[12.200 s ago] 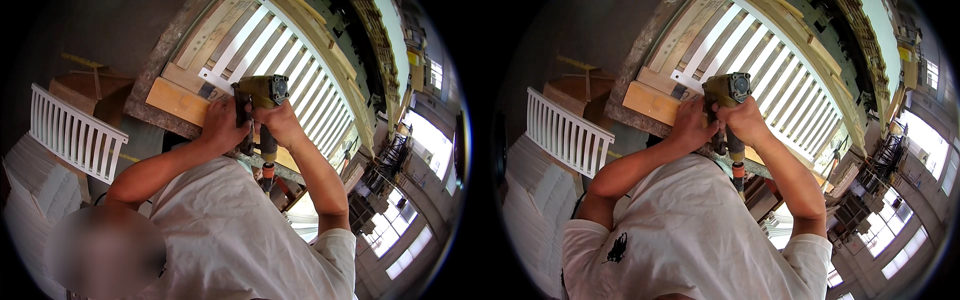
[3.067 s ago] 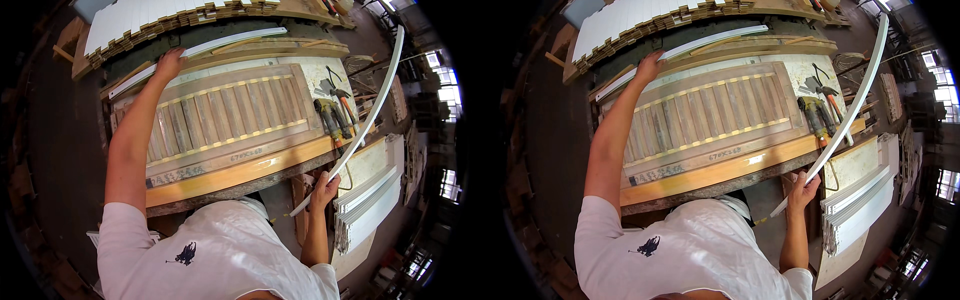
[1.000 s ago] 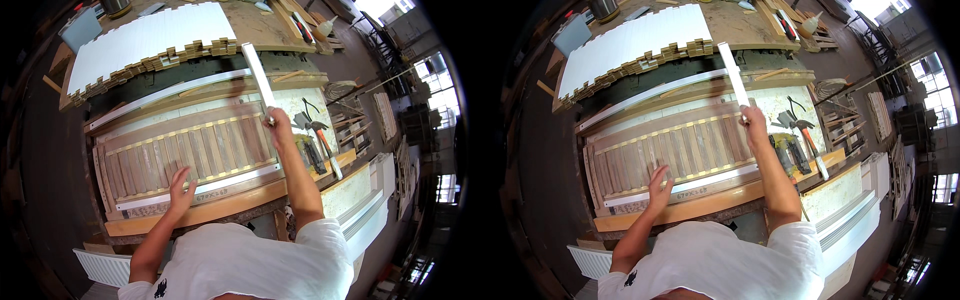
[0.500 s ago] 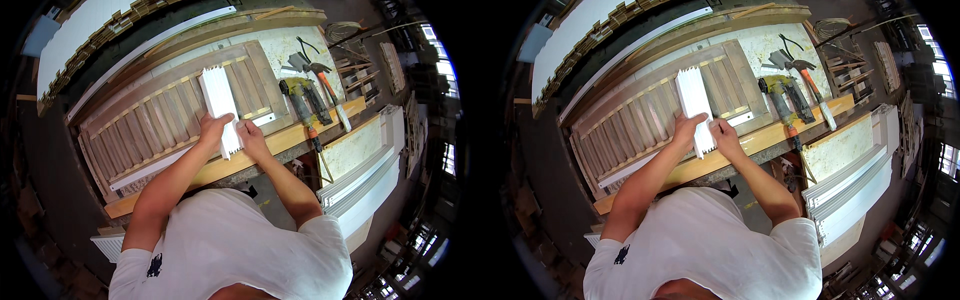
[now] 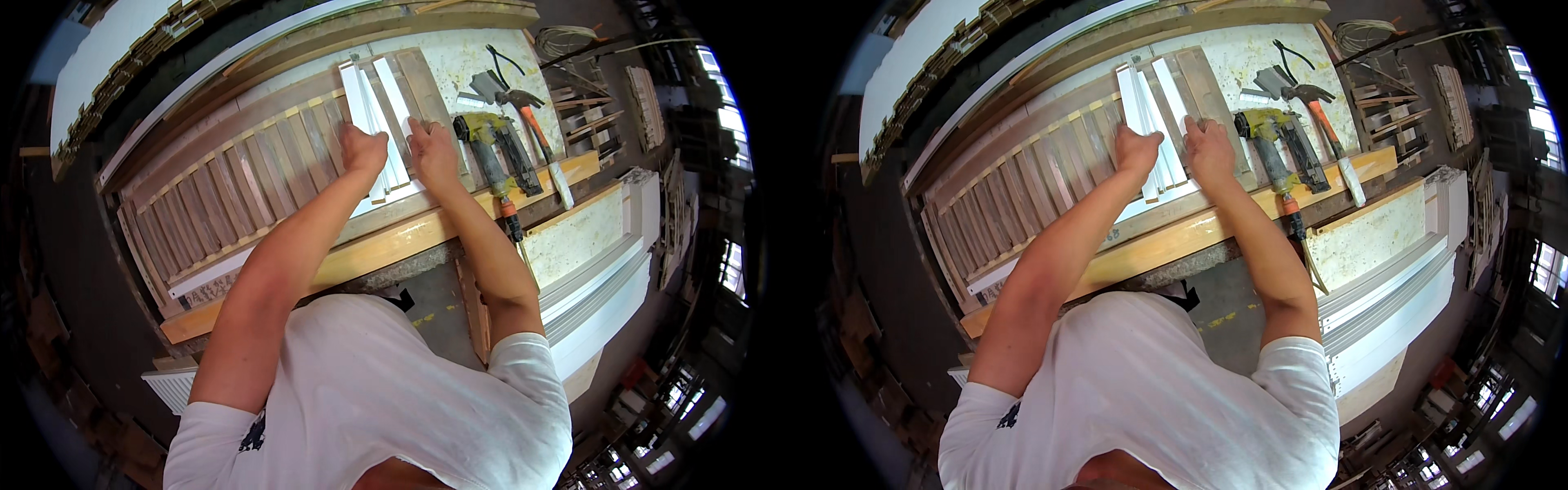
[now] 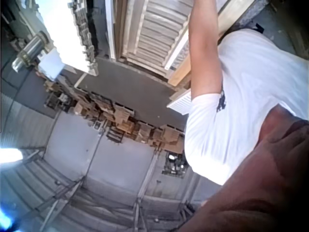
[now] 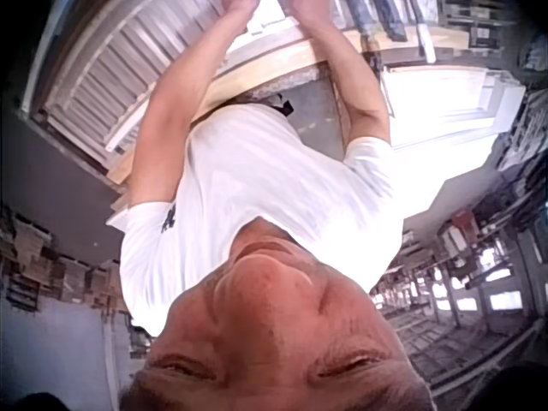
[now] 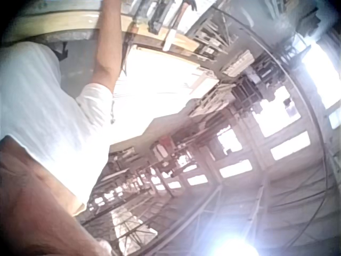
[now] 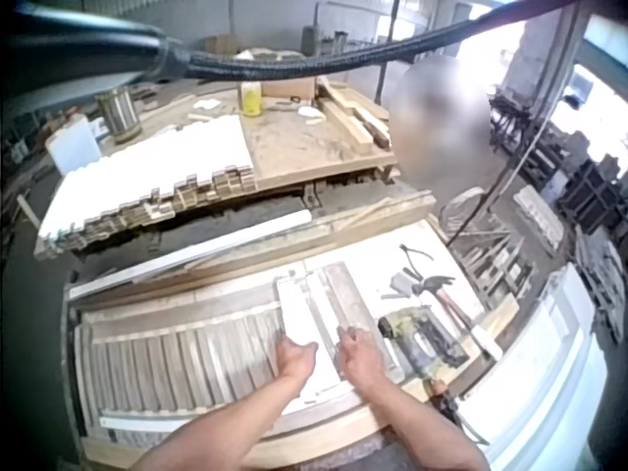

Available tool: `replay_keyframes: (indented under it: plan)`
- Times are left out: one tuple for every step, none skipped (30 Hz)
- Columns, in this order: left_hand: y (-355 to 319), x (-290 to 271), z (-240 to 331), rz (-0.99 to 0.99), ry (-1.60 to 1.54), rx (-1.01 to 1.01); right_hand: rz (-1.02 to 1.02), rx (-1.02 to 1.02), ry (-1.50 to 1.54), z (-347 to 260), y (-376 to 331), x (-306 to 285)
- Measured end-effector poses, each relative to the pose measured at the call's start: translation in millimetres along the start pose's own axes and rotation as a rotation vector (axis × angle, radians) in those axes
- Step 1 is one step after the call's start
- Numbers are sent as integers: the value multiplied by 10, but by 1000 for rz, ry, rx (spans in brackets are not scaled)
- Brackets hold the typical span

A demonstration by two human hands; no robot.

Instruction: The person assembles white wooden slats into a rectangular frame on a workbench. They align the slats between two side rails and secure them using a pneumatic nail gun. The process involves positioning the components and driving nails into the joints to create a finished panel.

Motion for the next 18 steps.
replay_keyframes:
  plan:
    - [-5, -49, -6, -23, 10, -2, 5, -20, -25, -1, 0, 21]
    - [-9, -100, -26, -6, 28, 5, 7, -25, -29, -11, -9, 33]
    - [-14, -148, -50, 11, 45, 11, 10, -30, -32, -39, -25, 41]
    - [-23, -197, -56, 32, 60, 19, 15, -39, -35, -90, -30, 46]
    - [-41, -228, -51, 46, 69, 25, 19, -77, -18, -171, -48, 56]
    - [-37, -237, -57, 50, 82, 40, 23, -113, 0, -267, -74, 72]
    - [-43, -250, -59, 56, 95, 55, 27, -151, 18, -343, -90, 95]
    - [-49, -261, -61, 61, 109, 69, 0, -153, -23, -385, -84, 132]
    - [-48, -270, -69, 54, 107, 54, -27, -155, -65, -419, -74, 169]
    - [-67, -300, -34, 44, 104, 40, -53, -155, -109, -442, -65, 193]
    - [-82, -317, -17, 34, 101, 25, -90, -120, -116, -454, -34, 201]
    - [-83, -314, -21, 31, 91, 27, -93, -118, -132, -470, -9, 193]
    - [-63, -323, -33, 32, 82, 28, -97, -120, -145, -499, 23, 198]
    - [-47, -333, -51, 33, 72, 28, -101, -122, -157, -525, 38, 204]
    - [-29, -339, -103, 27, 41, 11, -109, -128, -135, -526, 22, 211]
    - [-15, -354, -146, 20, 11, -6, -117, -133, -114, -506, -6, 210]
    - [-1, -366, -184, 13, -20, -23, -126, -139, -93, -512, -31, 209]
    - [7, -379, -217, 27, -7, -26, -112, -173, -37, -559, -60, 209]
Point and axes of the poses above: each hand's wrist, its own y-axis towards the middle knuckle, its own x-axis out of the palm, z = x × y, the point moved 3 cm from there along y, towards the middle knuckle, and after that the axes turned 5 degrees about y, right-handed, at the moved point
